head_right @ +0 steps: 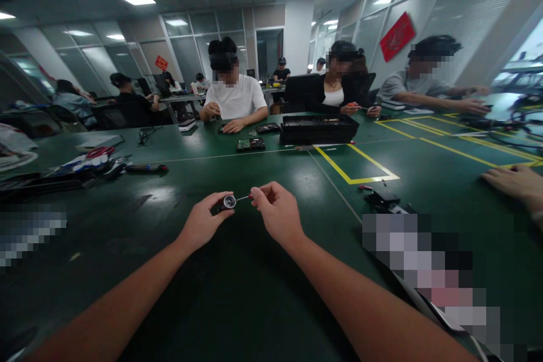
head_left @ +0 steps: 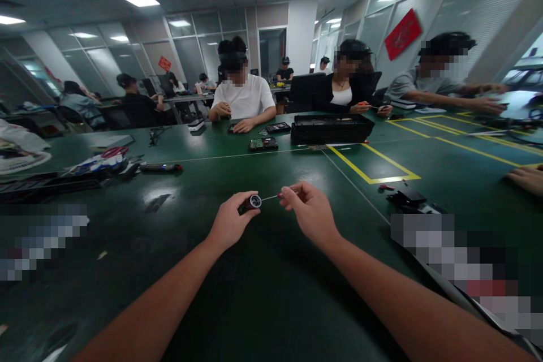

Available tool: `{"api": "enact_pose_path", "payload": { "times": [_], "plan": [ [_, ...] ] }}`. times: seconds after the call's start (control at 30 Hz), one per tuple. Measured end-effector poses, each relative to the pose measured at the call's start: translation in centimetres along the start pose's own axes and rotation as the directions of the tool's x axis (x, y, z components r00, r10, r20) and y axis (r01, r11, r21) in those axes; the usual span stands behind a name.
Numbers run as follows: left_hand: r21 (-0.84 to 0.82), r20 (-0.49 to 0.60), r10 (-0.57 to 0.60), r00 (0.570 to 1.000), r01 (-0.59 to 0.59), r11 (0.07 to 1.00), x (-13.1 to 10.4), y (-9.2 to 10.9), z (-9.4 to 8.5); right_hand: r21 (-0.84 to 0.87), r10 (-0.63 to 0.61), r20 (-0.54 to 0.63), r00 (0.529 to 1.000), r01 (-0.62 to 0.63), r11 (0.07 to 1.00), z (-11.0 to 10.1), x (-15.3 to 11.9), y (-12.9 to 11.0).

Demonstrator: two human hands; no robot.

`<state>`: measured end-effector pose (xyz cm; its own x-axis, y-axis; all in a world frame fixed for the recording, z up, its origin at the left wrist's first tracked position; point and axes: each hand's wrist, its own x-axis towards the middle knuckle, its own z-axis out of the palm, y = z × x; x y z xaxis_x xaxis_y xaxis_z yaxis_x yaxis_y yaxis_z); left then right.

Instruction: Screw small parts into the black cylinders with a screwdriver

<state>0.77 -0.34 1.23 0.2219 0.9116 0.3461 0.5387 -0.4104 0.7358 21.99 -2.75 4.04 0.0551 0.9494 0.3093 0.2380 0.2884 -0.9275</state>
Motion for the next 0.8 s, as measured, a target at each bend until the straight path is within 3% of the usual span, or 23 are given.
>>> {"api": "enact_pose_path", "payload": {
  "times": [0.17, 0.5, 0.6, 0.8],
  "plan": [
    [0.024, 0.011, 0.069, 0.998, -0.069, 0.997, 0.0, -0.4, 0.0, -0.288, -0.065, -0.068, 0.996, 0.043, 0.957, -0.3, 0.1, -0.1],
    [0.100, 0.063, 0.074, 0.995, -0.080, 0.992, 0.0, -0.3, -0.1, -0.540, -0.120, 0.033, 0.992, 0.119, 0.833, -0.5, 0.4, -0.5],
    [0.115, 0.064, 0.078, 0.995, -0.085, 0.990, 0.0, -0.4, -0.1, -0.540, -0.140, 0.091, 0.986, 0.167, 0.825, -0.6, 0.3, -0.8],
    [0.130, 0.050, 0.056, 0.997, -0.062, 0.990, 0.1, 0.0, -0.4, -0.370, -0.196, 0.267, 0.944, 0.288, 0.883, -0.9, 0.1, -0.8]
  ]
}}
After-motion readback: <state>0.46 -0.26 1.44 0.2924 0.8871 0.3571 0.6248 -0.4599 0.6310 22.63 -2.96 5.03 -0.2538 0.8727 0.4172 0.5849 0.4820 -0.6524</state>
